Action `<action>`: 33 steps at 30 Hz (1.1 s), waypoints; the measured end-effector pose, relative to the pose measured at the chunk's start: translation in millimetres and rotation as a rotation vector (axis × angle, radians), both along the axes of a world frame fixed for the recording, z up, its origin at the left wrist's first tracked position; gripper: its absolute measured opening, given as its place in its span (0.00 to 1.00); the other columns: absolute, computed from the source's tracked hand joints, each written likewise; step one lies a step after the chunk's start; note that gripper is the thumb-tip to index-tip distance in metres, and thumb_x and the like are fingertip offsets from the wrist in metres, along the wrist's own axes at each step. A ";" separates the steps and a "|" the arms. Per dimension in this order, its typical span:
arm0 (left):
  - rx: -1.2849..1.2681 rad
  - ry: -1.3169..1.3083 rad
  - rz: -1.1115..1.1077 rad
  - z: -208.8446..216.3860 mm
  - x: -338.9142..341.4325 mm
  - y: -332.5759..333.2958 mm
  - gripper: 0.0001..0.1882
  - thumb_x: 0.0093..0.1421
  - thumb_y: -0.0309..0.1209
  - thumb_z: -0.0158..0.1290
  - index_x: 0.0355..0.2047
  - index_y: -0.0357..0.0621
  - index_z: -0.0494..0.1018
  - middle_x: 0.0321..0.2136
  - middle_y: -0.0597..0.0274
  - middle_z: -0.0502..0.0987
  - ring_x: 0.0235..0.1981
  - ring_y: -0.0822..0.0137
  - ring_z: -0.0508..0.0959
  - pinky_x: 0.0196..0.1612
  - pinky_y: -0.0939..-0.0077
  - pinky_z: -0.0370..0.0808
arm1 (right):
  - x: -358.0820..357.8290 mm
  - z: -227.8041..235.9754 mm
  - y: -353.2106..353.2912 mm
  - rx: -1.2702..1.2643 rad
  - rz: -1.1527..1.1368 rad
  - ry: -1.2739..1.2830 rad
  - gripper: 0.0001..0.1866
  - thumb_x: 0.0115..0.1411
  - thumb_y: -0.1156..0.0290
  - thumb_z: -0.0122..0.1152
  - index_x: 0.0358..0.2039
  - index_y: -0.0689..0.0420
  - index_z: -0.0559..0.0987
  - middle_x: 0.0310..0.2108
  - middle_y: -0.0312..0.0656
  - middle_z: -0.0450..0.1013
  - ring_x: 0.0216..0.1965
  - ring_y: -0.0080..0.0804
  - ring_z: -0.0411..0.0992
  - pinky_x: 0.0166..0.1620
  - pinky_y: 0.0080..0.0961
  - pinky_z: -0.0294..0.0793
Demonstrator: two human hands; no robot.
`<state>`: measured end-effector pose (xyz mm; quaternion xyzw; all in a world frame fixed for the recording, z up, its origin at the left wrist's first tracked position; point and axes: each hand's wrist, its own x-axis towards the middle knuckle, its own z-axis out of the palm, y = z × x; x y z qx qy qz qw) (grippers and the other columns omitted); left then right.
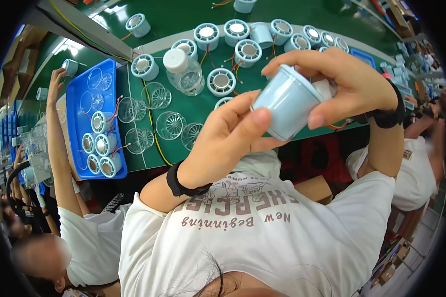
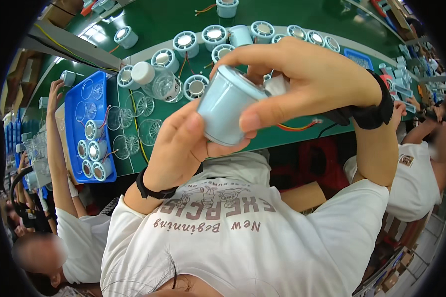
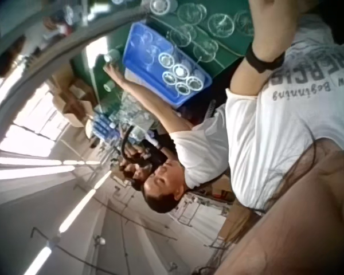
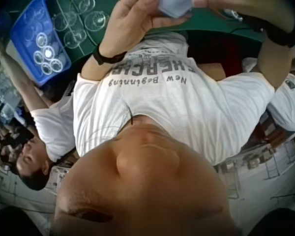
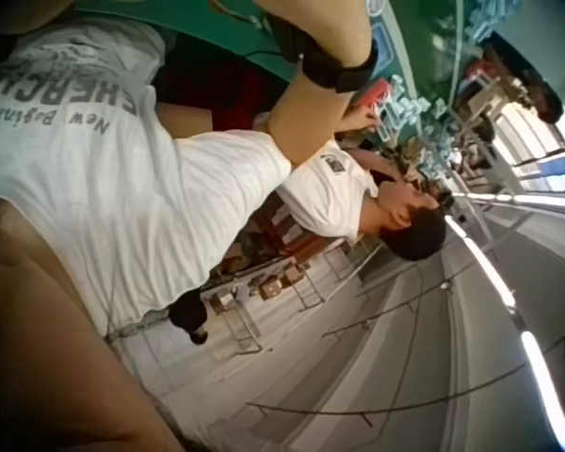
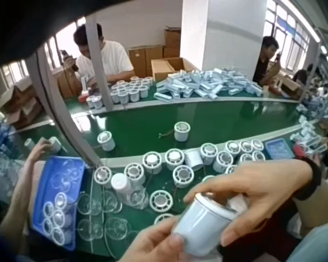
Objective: Wiping plastic components with a cloth and placing them into cardboard boxes on a factory production line.
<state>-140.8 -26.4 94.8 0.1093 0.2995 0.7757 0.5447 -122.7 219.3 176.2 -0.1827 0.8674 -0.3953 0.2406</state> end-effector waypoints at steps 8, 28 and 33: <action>0.032 0.786 0.408 -20.7 3.9 0.9 0.37 0.50 0.22 0.65 0.58 0.34 0.60 0.54 0.54 0.66 0.56 0.64 0.69 0.51 0.70 0.76 | 39.9 -8.6 -10.0 -0.157 -0.423 -0.033 0.50 0.50 0.26 0.48 0.56 0.61 0.70 0.27 0.40 0.73 0.27 0.25 0.71 0.30 0.18 0.68; 0.657 0.428 0.308 58.9 13.8 -57.2 0.04 0.58 0.38 0.58 0.32 0.57 0.76 0.36 0.70 0.72 0.40 0.61 0.71 0.42 0.63 0.69 | 78.5 -109.3 32.5 0.839 -0.524 0.250 0.29 0.48 0.65 0.68 0.53 0.48 0.72 0.36 0.41 0.71 0.33 0.43 0.75 0.34 0.34 0.75; 0.644 0.653 0.138 48.7 1.8 -61.9 0.03 0.59 0.37 0.57 0.32 0.57 0.76 0.36 0.73 0.72 0.39 0.62 0.71 0.42 0.64 0.68 | 75.6 -102.9 38.7 0.765 -0.476 0.370 0.28 0.51 0.64 0.67 0.54 0.48 0.72 0.33 0.41 0.72 0.30 0.38 0.75 0.33 0.31 0.74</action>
